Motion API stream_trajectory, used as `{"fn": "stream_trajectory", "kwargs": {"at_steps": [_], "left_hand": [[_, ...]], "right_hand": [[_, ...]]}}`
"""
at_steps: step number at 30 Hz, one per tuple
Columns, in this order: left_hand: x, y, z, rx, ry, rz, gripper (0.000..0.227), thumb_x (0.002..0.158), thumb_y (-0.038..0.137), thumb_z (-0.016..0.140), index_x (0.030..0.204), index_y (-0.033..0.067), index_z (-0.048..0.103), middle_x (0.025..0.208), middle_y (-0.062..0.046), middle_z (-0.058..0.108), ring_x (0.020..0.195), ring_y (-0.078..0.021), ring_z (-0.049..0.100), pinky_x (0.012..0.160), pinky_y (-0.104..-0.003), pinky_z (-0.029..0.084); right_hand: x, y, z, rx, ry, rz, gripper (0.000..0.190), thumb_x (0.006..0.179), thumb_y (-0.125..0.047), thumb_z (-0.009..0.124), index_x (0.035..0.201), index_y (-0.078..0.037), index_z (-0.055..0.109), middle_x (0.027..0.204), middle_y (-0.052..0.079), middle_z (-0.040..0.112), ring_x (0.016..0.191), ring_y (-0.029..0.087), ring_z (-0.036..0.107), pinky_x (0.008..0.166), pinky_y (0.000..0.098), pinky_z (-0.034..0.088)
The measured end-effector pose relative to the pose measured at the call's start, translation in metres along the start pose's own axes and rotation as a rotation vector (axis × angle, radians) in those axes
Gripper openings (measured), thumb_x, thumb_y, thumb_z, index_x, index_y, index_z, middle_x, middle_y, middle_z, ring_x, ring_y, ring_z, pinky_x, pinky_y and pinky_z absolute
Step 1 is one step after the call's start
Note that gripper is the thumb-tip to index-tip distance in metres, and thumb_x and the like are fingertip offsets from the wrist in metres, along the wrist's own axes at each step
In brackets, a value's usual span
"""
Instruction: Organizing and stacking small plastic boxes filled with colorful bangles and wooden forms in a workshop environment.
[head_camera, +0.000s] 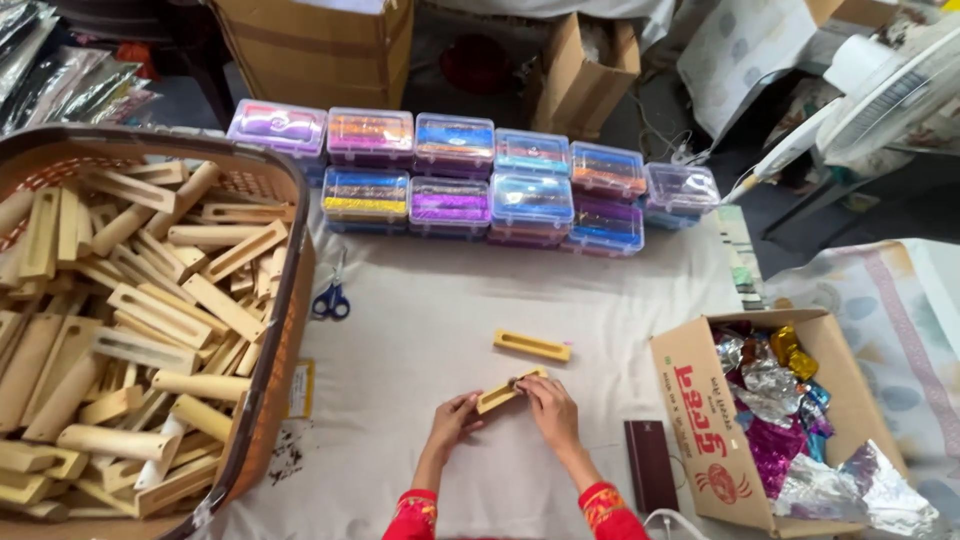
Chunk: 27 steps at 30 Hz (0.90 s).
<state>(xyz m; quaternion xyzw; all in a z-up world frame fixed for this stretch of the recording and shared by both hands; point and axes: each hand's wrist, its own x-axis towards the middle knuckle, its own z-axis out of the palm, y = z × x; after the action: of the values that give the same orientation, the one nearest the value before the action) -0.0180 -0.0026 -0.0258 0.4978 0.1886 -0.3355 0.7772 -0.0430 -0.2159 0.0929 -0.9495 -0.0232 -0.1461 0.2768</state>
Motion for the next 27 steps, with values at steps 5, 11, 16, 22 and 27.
{"fn": "stream_trajectory", "kwargs": {"at_steps": [5, 11, 16, 22, 27], "left_hand": [[0.014, 0.001, -0.003, -0.017, -0.017, -0.026, 0.04, 0.097, 0.033, 0.068, 0.128, 0.0085, 0.074, 0.106, -0.004, 0.072, 0.085, -0.012, 0.07, 0.075, -0.028, 0.062], [0.009, 0.009, -0.004, -0.044, -0.005, -0.071, 0.04, 0.096, 0.033, 0.068, 0.128, 0.0096, 0.073, 0.102, -0.003, 0.073, 0.081, -0.0107, 0.069, 0.073, -0.027, 0.062], [-0.004, 0.023, 0.003, -0.015, -0.03, -0.086, 0.041, 0.096, 0.033, 0.07, 0.129, 0.0103, 0.072, 0.105, -0.001, 0.074, 0.083, -0.0105, 0.069, 0.075, -0.026, 0.063], [0.0, 0.026, -0.003, 0.002, -0.034, -0.112, 0.041, 0.096, 0.034, 0.067, 0.13, 0.0113, 0.071, 0.109, -0.002, 0.075, 0.089, -0.0113, 0.072, 0.075, -0.026, 0.063], [0.001, 0.024, -0.003, -0.013, -0.011, -0.112, 0.042, 0.098, 0.035, 0.066, 0.131, 0.0091, 0.068, 0.111, -0.004, 0.076, 0.094, -0.0147, 0.076, 0.075, -0.027, 0.063]], "right_hand": [[-0.018, -0.047, 0.024, 0.01, 0.034, 0.139, 0.034, 0.092, -0.005, 0.066, 0.122, -0.018, 0.074, 0.112, 0.004, 0.073, 0.097, 0.027, 0.069, 0.085, 0.0412, 0.057], [-0.011, -0.022, 0.032, -0.055, -0.073, -0.06, 0.064, 0.078, 0.009, 0.057, 0.133, -0.022, 0.068, 0.139, -0.002, 0.065, 0.098, 0.025, 0.067, 0.082, 0.0366, 0.059], [-0.002, 0.004, 0.021, -0.105, -0.042, 0.178, 0.053, 0.088, 0.003, 0.061, 0.133, -0.026, 0.067, 0.143, -0.009, 0.061, 0.094, 0.022, 0.065, 0.084, 0.033, 0.059], [-0.014, -0.035, 0.051, -0.063, -0.016, 0.174, 0.05, 0.084, 0.0, 0.062, 0.128, -0.023, 0.07, 0.141, -0.005, 0.063, 0.101, 0.024, 0.064, 0.089, 0.0357, 0.057], [-0.015, -0.063, 0.04, 0.054, -0.082, 0.054, 0.045, 0.087, -0.002, 0.063, 0.127, -0.019, 0.072, 0.136, -0.001, 0.066, 0.101, 0.026, 0.064, 0.085, 0.0373, 0.058]]}}
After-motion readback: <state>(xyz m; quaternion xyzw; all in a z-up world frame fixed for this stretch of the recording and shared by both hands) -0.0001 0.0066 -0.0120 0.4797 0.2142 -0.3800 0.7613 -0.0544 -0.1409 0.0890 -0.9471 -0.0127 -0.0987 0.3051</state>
